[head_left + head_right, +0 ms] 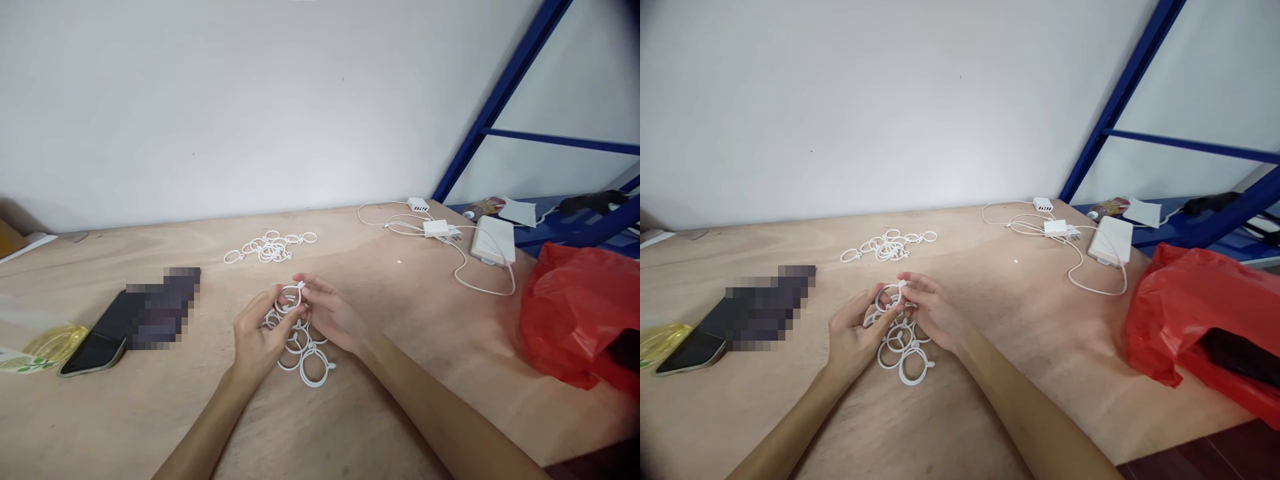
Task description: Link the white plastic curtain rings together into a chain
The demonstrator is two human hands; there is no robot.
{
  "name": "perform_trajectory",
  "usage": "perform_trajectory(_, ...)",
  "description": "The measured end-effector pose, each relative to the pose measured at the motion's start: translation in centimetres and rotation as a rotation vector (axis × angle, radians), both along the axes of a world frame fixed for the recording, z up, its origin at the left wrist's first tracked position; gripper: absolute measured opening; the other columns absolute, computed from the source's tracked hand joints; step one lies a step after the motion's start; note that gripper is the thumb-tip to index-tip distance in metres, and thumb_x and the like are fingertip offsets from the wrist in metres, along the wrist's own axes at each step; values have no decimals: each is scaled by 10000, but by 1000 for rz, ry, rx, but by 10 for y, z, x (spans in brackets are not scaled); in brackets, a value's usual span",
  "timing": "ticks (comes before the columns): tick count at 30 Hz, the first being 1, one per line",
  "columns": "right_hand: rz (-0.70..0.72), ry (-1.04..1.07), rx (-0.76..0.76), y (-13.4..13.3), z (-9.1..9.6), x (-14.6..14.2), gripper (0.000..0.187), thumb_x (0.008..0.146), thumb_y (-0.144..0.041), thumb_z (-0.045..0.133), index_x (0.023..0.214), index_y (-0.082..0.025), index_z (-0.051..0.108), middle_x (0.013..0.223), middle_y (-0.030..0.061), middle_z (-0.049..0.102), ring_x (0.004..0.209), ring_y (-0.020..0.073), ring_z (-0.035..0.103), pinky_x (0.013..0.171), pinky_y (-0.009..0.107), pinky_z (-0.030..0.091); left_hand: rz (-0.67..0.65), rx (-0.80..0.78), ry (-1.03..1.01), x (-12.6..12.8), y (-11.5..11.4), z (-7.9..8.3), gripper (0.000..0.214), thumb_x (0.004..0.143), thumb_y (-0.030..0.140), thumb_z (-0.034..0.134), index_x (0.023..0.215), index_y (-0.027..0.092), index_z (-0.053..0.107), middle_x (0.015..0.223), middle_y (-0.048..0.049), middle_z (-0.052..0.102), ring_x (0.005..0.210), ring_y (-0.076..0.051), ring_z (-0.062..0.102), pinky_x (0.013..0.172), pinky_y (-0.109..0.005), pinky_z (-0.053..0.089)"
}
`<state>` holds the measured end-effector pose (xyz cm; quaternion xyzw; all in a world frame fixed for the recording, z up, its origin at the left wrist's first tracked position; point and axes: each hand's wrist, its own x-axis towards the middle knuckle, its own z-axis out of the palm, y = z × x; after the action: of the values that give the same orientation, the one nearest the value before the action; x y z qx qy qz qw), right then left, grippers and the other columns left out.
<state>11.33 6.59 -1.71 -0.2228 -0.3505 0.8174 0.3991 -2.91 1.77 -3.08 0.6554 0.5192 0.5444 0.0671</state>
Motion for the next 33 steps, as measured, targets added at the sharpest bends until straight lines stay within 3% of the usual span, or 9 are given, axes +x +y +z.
perform_trajectory(2, -11, 8, 11, 1, -1, 0, 272, 688, -295, 752, 940, -233, 671, 757, -8, 608, 706, 123, 531, 701, 276, 396, 0, 12, 6, 1, 0, 2, 287, 779, 310, 675, 1025, 164, 655, 792, -33, 678, 703, -153, 621, 691, -276, 515)
perform_trajectory(5, -22, 12, 22, 2, -1, 1, 210, 692, -324, 751, 856, -205, 695, 753, 9, 621, 725, 134, 542, 718, 290, 407, -11, 19, -2, 3, -1, 4, 289, 773, 316, 681, 1020, 167, 657, 760, -24, 673, 671, -146, 609, 659, -268, 508)
perform_trajectory(13, -102, -5, 14, 4, -5, -2, 181, 637, -303, 784, 748, -185, 704, 654, -4, 589, 637, 114, 492, 622, 264, 384, -28, -59, -69, 7, -2, 3, 282, 773, 347, 669, 993, 171, 662, 753, -29, 668, 678, -154, 608, 665, -284, 512)
perform_trajectory(20, -148, -48, 34, 4, -2, 1, 244, 632, -286, 767, 852, -190, 723, 719, 4, 619, 688, 117, 523, 685, 274, 405, 22, -68, -20, 1, 1, 4, 305, 774, 377, 663, 999, 171, 656, 791, -37, 673, 721, -167, 618, 714, -304, 515)
perform_trajectory(23, -307, -328, 169, 17, -9, 6, 230, 680, -296, 711, 887, -195, 718, 766, 18, 646, 704, 133, 544, 675, 281, 420, 92, -83, 35, -4, 6, 1, 320, 773, 391, 652, 1001, 165, 657, 781, -35, 669, 705, -165, 607, 701, -302, 508)
perform_trajectory(26, -475, -822, 501, 42, -19, 8, 205, 779, -268, 567, 908, -194, 707, 877, 47, 685, 801, 167, 586, 747, 305, 458, 125, -101, 53, -8, 10, -4, 322, 772, 384, 648, 1000, 157, 658, 763, -31, 661, 673, -153, 583, 680, -291, 494)
perform_trajectory(29, -489, -1122, 750, 69, -26, 2, 308, 810, -188, 469, 1037, -175, 676, 995, 80, 675, 889, 178, 590, 847, 323, 447, 152, -151, 50, -9, 13, -6, 297, 757, 400, 657, 932, 161, 668, 721, -14, 638, 635, -140, 550, 651, -276, 471)
perform_trajectory(33, -413, -1258, 879, 94, -27, -16, 362, 785, -203, 532, 1128, -184, 648, 1080, 110, 631, 1014, 221, 549, 931, 347, 386, 199, -291, 140, -8, 12, -4, 278, 741, 423, 659, 893, 192, 685, 755, -22, 657, 689, -167, 556, 665, -296, 448)
